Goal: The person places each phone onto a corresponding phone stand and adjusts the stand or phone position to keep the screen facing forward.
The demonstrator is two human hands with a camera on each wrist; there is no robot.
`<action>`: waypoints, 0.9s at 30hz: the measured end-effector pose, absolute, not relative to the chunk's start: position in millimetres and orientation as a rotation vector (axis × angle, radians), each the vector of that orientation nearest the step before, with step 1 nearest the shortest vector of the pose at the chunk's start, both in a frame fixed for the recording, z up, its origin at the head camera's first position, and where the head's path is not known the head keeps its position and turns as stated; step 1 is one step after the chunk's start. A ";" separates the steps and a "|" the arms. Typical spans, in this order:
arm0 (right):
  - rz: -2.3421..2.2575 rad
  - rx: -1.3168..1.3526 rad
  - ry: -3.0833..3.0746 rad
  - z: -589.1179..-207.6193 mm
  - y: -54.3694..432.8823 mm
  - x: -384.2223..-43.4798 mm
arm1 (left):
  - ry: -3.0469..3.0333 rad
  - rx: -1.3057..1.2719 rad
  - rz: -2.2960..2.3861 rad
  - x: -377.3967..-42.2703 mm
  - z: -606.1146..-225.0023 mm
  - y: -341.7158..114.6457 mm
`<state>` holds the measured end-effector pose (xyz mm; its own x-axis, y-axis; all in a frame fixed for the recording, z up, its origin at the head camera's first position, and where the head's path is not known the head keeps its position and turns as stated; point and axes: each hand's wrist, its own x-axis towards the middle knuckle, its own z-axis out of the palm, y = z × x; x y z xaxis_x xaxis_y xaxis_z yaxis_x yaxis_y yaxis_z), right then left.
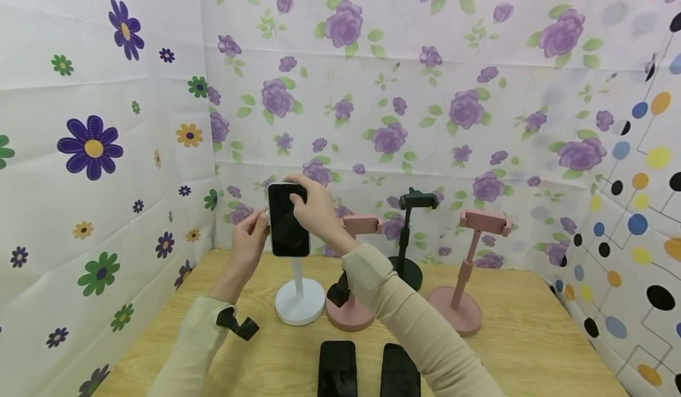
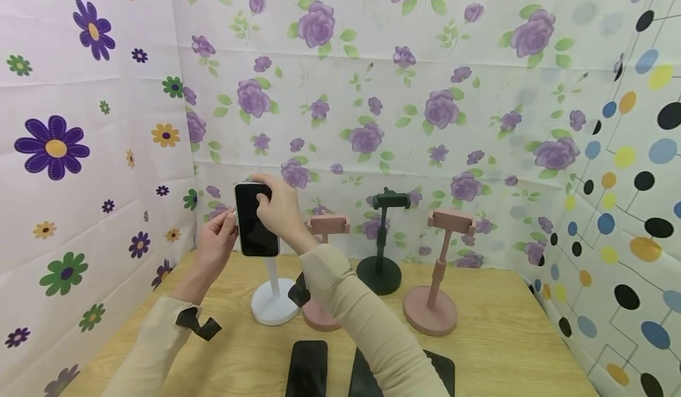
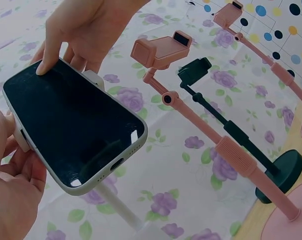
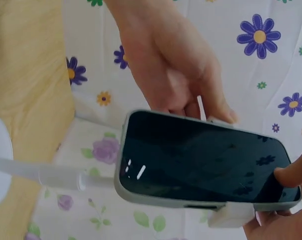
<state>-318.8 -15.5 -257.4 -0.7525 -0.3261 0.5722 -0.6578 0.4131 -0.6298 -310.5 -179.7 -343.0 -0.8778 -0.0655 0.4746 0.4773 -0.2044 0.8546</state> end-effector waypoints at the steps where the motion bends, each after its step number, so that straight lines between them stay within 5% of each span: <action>1: 1.298 0.837 -2.291 -259.7 -16.1 -318.5 | -1.712 -0.474 -2.136 -310.5 -343.2 -179.5; 27: 1.617 0.588 -2.006 -332.8 -35.3 -301.6 | -1.640 -0.324 -2.091 -313.1 -349.6 -177.6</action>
<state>-301.6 -35.3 -332.8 -0.7850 -0.0244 0.6190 -0.6101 0.2040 -0.7656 -313.1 -177.6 -349.6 -0.8665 -0.2093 0.4532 0.4900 -0.1831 0.8523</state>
